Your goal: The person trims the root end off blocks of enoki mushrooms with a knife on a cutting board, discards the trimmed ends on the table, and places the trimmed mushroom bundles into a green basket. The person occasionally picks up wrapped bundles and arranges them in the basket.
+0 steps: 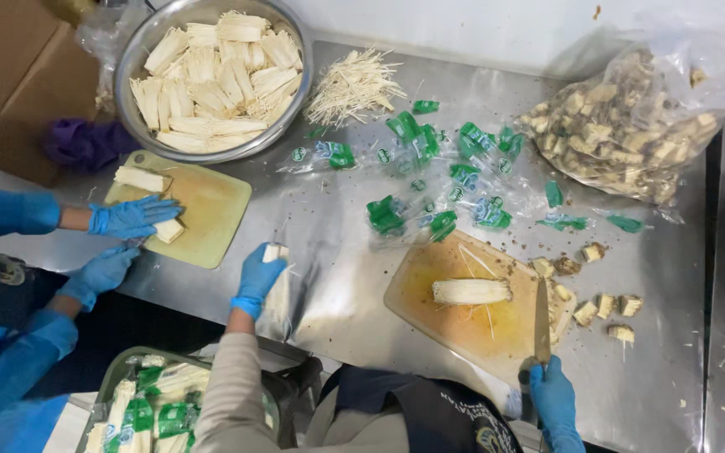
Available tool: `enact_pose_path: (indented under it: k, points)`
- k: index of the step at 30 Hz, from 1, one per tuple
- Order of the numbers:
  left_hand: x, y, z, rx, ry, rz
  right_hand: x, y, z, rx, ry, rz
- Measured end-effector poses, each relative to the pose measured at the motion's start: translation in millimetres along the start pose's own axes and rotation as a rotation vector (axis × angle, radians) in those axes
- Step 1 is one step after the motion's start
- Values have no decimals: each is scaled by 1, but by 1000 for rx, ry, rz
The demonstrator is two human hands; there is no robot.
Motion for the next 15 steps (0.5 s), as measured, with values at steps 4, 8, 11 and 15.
enact_pose_path:
  k: [4, 8, 11, 15]
  points:
    - [27, -7, 5, 634, -148, 82, 1, 3, 0, -4, -23, 37]
    - [24, -15, -36, 1036, -235, 74, -4, 0, 1, 23, -89, 19]
    - [-2, -35, -107, 1023, -337, -422, -11, 7, 3, 42, -218, 107]
    - [-55, -37, -261, 571, 356, -869, -12, 33, 1, -46, -207, 172]
Point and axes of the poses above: each hand's wrist, its own x-axis towards the middle knuckle, its own z-axis out of the back of the hand, y = z × x, the point moved 1 cm from there along x, towards the middle knuckle, and after that the axes turned 15 degrees about -x, right-handed, at the moved point
